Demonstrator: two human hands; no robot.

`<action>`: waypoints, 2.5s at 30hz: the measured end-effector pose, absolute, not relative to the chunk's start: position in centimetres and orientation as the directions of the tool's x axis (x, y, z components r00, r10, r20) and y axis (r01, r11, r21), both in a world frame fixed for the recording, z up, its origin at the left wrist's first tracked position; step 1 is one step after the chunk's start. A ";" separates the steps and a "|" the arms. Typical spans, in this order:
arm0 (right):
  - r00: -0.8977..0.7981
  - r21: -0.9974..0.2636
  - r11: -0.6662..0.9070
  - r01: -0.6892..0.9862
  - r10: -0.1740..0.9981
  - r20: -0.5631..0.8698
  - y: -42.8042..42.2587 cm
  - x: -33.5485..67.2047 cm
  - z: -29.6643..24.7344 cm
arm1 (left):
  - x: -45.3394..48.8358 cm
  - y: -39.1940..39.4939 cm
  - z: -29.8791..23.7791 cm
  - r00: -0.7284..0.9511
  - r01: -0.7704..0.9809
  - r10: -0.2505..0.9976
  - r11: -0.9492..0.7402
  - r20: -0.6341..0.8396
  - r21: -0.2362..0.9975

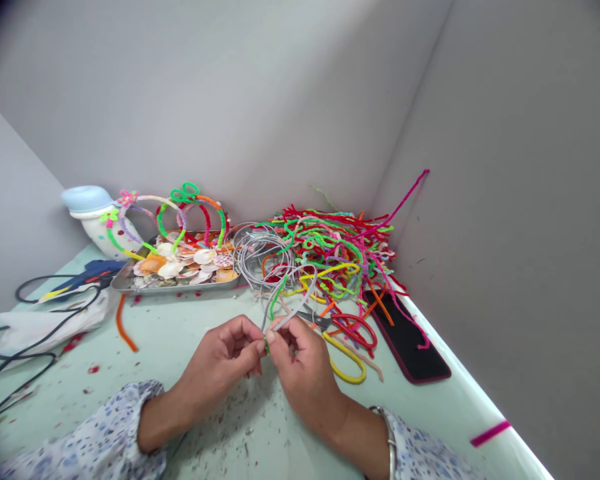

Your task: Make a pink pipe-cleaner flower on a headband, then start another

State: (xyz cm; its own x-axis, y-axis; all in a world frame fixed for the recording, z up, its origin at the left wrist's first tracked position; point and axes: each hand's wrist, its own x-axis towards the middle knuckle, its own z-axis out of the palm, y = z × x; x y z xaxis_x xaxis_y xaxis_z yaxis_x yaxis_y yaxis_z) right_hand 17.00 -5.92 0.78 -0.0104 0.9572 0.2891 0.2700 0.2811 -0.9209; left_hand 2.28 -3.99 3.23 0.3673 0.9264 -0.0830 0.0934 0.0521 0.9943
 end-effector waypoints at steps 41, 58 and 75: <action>-0.178 -0.919 -0.296 -0.260 0.950 -0.256 -6.7 16.7 4.9 | 0.8 -3.2 1.5 0.481 0.420 0.783 -0.601 0.395 0.680; -0.232 -0.976 0.059 0.211 0.973 0.008 -3.3 19.0 4.0 | 1.5 -1.6 2.4 0.493 -0.039 0.865 0.128 -0.092 0.991; -0.087 -0.946 0.041 0.320 0.996 0.013 -5.2 17.6 4.1 | 1.5 -2.4 1.3 0.448 0.082 0.893 0.000 -0.037 0.997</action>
State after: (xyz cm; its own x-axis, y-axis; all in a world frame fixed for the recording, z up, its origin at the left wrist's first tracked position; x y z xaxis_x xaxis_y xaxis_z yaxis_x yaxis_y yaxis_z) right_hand 17.56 -5.16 4.12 -0.0873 0.9961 0.0135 0.3204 0.0409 -0.9464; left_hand 1.54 -2.36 1.31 0.4482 0.8932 -0.0367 0.0822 -0.0003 0.9966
